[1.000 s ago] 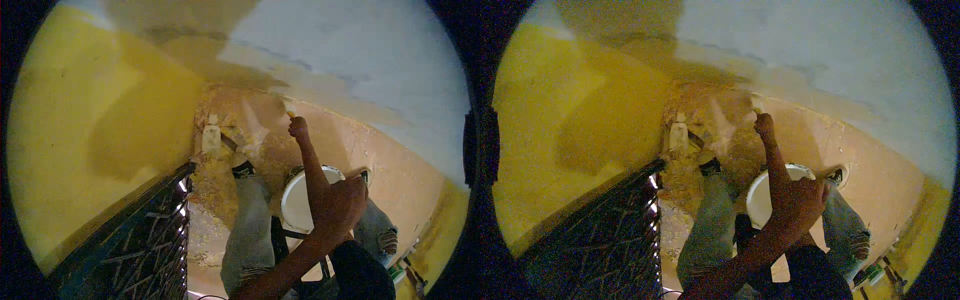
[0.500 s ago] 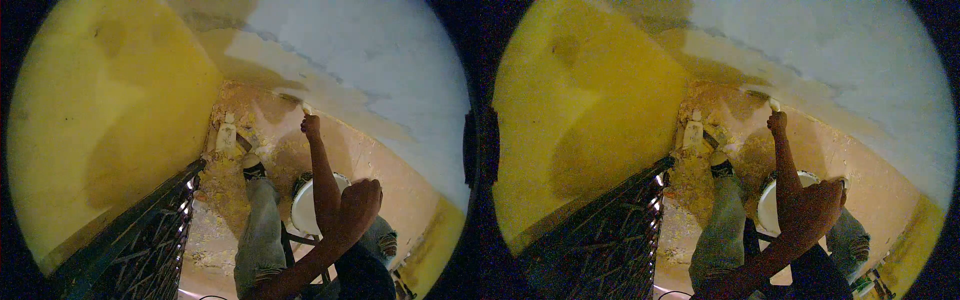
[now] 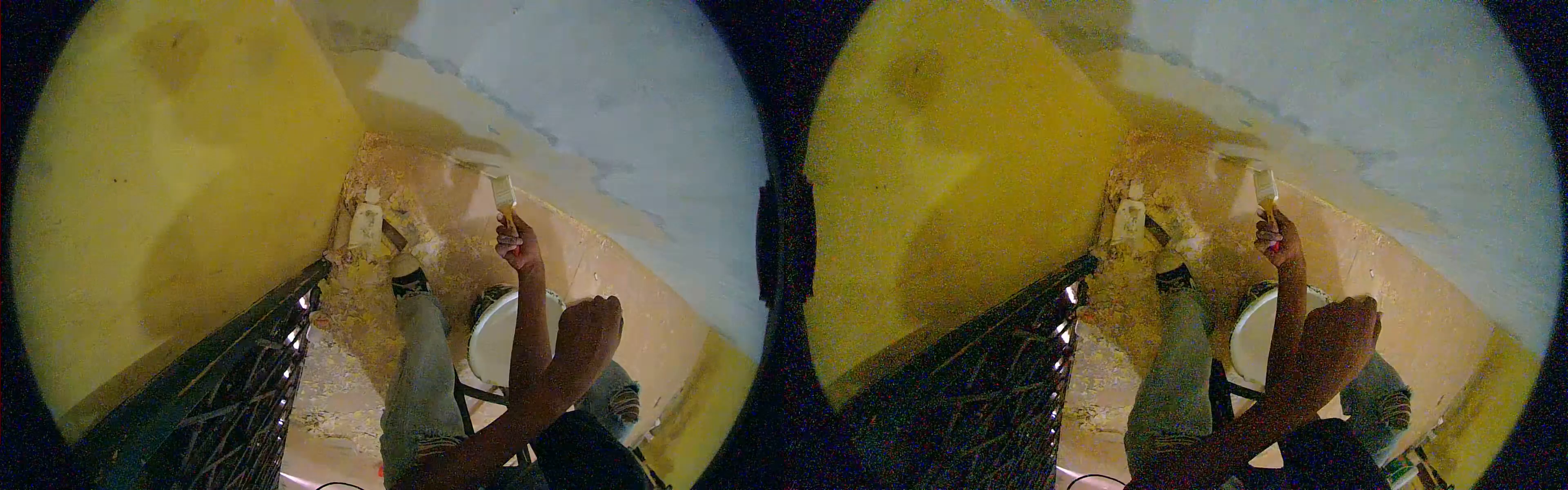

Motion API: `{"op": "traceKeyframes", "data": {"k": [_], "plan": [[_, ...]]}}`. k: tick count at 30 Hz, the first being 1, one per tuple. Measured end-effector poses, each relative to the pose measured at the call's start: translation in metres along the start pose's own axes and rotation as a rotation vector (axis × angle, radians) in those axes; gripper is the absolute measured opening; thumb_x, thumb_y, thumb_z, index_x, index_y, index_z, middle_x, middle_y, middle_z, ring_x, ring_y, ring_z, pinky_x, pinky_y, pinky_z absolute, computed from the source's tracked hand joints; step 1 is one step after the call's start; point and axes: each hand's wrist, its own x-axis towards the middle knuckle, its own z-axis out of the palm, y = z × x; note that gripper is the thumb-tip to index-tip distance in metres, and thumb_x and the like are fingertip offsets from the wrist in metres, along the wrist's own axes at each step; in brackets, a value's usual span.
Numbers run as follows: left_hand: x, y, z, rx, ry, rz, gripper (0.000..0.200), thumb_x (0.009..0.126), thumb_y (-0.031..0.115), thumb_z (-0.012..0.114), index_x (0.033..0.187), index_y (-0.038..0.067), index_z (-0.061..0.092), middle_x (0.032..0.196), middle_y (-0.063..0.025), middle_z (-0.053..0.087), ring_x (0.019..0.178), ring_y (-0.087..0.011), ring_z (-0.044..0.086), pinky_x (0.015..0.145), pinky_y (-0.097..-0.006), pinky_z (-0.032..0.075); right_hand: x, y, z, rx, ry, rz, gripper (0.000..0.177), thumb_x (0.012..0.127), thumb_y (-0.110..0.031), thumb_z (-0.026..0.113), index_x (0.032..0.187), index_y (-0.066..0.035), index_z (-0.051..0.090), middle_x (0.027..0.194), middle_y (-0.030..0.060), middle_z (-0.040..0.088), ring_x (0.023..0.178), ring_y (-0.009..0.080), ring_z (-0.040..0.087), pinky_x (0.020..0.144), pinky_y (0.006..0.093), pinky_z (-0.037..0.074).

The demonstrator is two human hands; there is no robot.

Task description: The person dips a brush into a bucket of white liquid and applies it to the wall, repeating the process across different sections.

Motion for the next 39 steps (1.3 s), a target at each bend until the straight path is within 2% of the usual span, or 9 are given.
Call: {"op": "traceKeyframes", "data": {"k": [4,6,12,15,18,24,28,33,39], "plan": [[0.001,0.005,-0.002,0.011,-0.025,-0.063,0.022,0.074,0.018,0.063,0.056,0.005,0.062,0.052,-0.014,0.058,0.05,-0.0263,0.061,0.048,-0.0406,0.049,0.012,-0.003,-0.006,-0.277,0.236,-0.095,0.028,0.095,-0.031,0.05,0.1,-0.004,0.058,0.055,-0.0029,0.043,0.038,0.0073,0.036,0.036,0.0242,0.029],[0.001,0.005,-0.002,0.005,-0.015,-0.059,0.022,0.074,0.018,0.063,0.057,0.005,0.063,0.052,-0.0141,0.058,0.05,-0.0264,0.061,0.048,-0.0407,0.049,0.028,-0.002,-0.013,-0.968,0.621,-0.311,0.031,0.093,-0.03,0.052,0.101,0.0,0.059,0.056,-0.0034,0.038,0.04,0.0068,0.036,0.036,0.0227,0.028],[0.001,0.004,-0.002,-0.003,0.025,-0.048,0.021,0.074,0.019,0.063,0.059,0.004,0.063,0.054,-0.0146,0.059,0.05,-0.0266,0.061,0.048,-0.041,0.049,0.087,-0.013,-0.027,-1.23,0.773,-0.6,0.018,0.09,-0.018,0.057,0.092,-0.001,0.061,0.056,-0.0005,0.042,0.04,0.0091,0.038,0.036,0.0252,0.026],[0.002,0.001,0.004,-0.01,0.05,-0.045,0.021,0.075,0.019,0.063,0.059,0.004,0.063,0.054,-0.0148,0.059,0.051,-0.0267,0.061,0.048,-0.0411,0.049,0.066,-0.001,0.024,-1.063,0.574,-0.641,0.021,0.091,-0.022,0.059,0.077,-0.007,0.054,0.056,-0.0008,0.046,0.04,0.0105,0.041,0.036,0.0286,0.033],[0.002,-0.01,0.036,-0.114,-0.311,-0.077,0.013,0.087,0.017,0.055,0.087,0.004,0.056,0.078,-0.016,0.06,0.069,-0.0302,0.063,0.06,-0.0421,0.053,0.03,0.043,0.078,-1.089,0.602,-0.746,0.017,0.093,-0.02,0.057,0.081,-0.007,0.054,0.058,-0.0012,0.045,0.043,0.0092,0.041,0.038,0.0265,0.033],[-0.009,-0.004,0.038,-0.059,-0.026,0.023,0.017,0.087,0.018,0.054,0.088,0.001,0.056,0.07,-0.0164,0.06,0.066,-0.031,0.063,0.056,-0.0438,0.052,0.068,0.088,0.045,-1.046,0.541,-0.704,0.02,0.094,-0.023,0.057,0.084,-0.006,0.053,0.061,0.0008,0.047,0.042,0.0097,0.041,0.037,0.0252,0.032],[0.003,-0.007,0.013,-0.123,-0.206,-0.006,0.018,0.088,0.018,0.054,0.09,0.001,0.057,0.068,-0.0149,0.06,0.063,-0.032,0.063,0.056,-0.0439,0.052,0.149,0.066,-0.008,-0.892,0.556,-0.706,0.024,0.09,-0.026,0.062,0.082,-0.005,0.052,0.061,0.0033,0.049,0.04,0.0117,0.043,0.034,0.0264,0.03],[0.003,-0.003,-0.001,-0.095,0.077,0.032,0.018,0.075,0.022,0.064,0.071,0.004,0.064,0.057,-0.0146,0.061,0.052,-0.0277,0.062,0.048,-0.0429,0.048,0.147,0.04,0.051,-1.017,0.429,-0.706,0.025,0.09,-0.027,0.062,0.081,-0.006,0.052,0.057,0.0012,0.046,0.04,0.0104,0.041,0.034,0.0255,0.029],[0.004,-0.005,0.002,-0.125,0.008,0.033,0.018,0.079,0.021,0.061,0.077,0.003,0.062,0.06,-0.0144,0.06,0.055,-0.029,0.062,0.05,-0.0432,0.049,0.035,0.133,0.169,-0.916,0.409,-0.868,0.021,0.095,-0.025,0.054,0.091,-0.005,0.055,0.06,-0.0018,0.044,0.044,0.0063,0.038,0.038,0.0235,0.032]]}}
